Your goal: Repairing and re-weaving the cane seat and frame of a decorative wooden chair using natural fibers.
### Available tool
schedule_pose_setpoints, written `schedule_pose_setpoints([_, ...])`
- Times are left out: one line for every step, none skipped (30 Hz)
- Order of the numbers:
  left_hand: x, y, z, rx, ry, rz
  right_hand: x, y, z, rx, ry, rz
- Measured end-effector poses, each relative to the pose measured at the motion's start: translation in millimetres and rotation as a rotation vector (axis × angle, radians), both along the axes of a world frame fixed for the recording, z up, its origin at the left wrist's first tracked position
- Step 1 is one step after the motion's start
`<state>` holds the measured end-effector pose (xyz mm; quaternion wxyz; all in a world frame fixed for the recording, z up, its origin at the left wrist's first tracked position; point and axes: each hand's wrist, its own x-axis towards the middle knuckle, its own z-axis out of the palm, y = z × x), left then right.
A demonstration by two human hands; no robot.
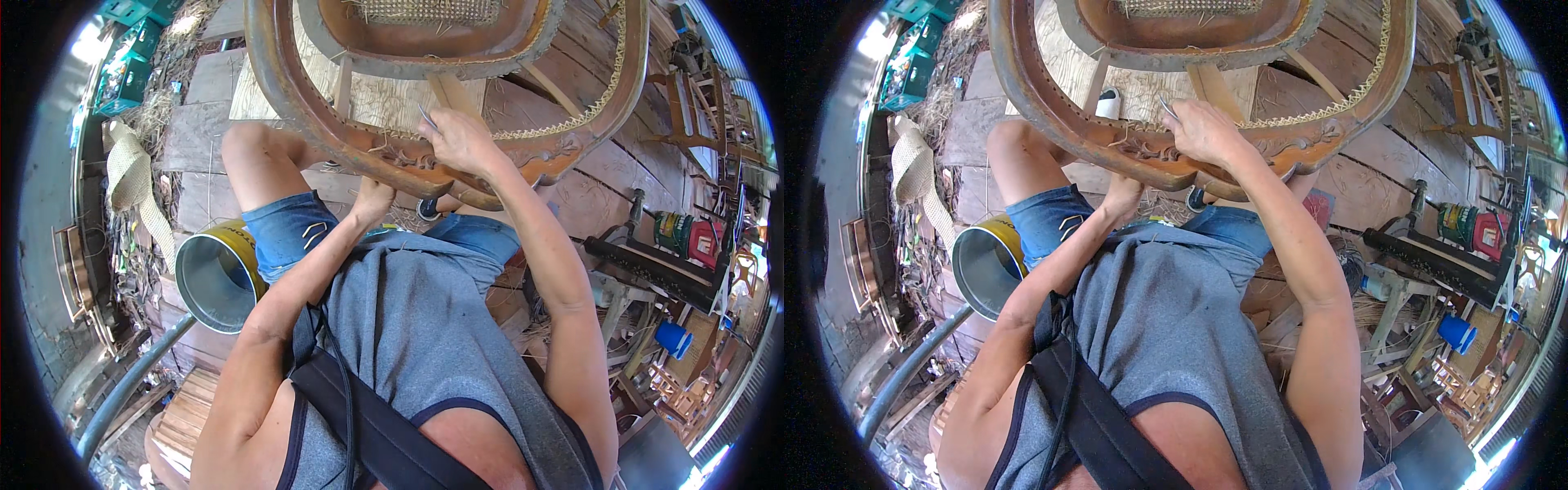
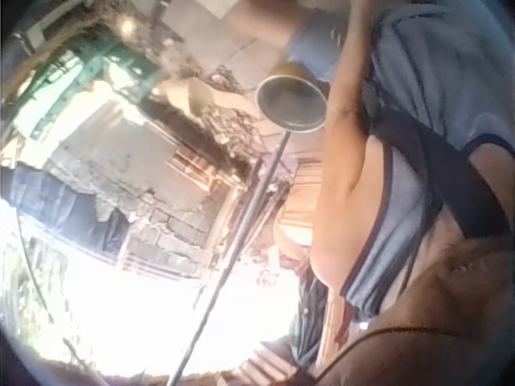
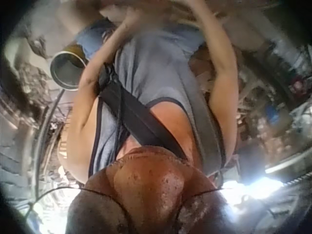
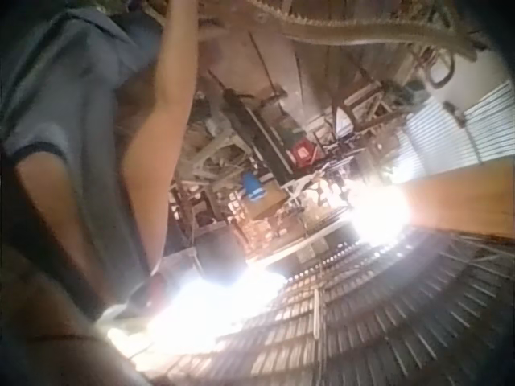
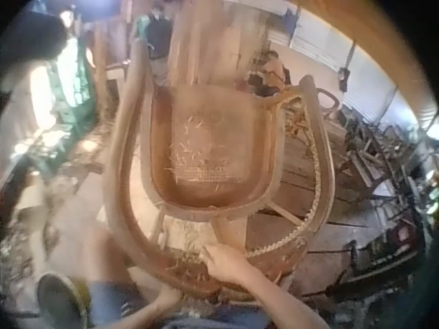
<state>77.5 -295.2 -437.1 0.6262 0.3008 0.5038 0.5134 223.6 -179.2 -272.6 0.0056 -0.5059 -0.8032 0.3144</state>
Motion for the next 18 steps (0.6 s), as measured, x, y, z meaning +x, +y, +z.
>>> schedule_pose_setpoints([3,-1,2,-0.041,-0.009,0.071,2,0,-1,-0.001,0.0,0.0])
schedule_pose_setpoints([-3,3,9,-0.041,-0.009,0.072,4,1,0,-0.033,0.028,0.028])
schedule_pose_setpoints([-11,8,22,0.06,0.258,-0.089,8,0,2,-0.068,0.054,0.048])
schedule_pose_setpoints([-15,11,31,0.163,0.524,-0.252,12,2,-5,-0.071,0.051,0.041])
schedule_pose_setpoints([-15,11,36,0.164,0.526,-0.25,11,9,-11,-0.022,0.191,-0.08])
schedule_pose_setpoints([-14,10,40,0.223,0.516,-0.201,11,13,-16,0.027,0.332,-0.203])
schedule_pose_setpoints([-14,9,42,0.281,0.507,-0.152,14,15,-19,0.029,0.334,-0.201])
schedule_pose_setpoints([-17,5,39,0.279,0.512,-0.151,11,12,-13,-0.088,0.316,-0.18])
schedule_pose_setpoints([-21,0,30,0.115,0.405,-0.208,7,9,-7,-0.205,0.297,-0.157])
schedule_pose_setpoints([-26,-6,22,-0.049,0.295,-0.261,2,6,-3,-0.207,0.302,-0.155])
schedule_pose_setpoints([-32,-8,16,-0.046,0.296,-0.265,-2,4,2,-0.176,0.194,-0.051])
schedule_pose_setpoints([-43,-14,10,-0.13,0.618,-0.562,-5,2,5,-0.147,0.086,0.055])
schedule_pose_setpoints([-49,-18,2,-0.217,0.939,-0.859,-5,1,7,-0.147,0.089,0.056])
schedule_pose_setpoints([-48,-17,4,-0.122,0.973,-0.7,-6,0,9,-0.108,0.082,0.027])
schedule_pose_setpoints([-46,-14,5,-0.122,0.976,-0.697,-7,1,10,-0.07,0.075,-0.001])
schedule_pose_setpoints([-42,-8,4,-0.058,0.536,-0.451,-8,1,6,-0.067,0.077,0.002])
schedule_pose_setpoints([-36,-8,21,-0.005,0.088,-0.211,-4,-7,0,0.082,0.115,0.064])
schedule_pose_setpoints([-38,2,49,-0.005,0.063,-0.2,-4,-5,-3,0.245,0.159,0.136])
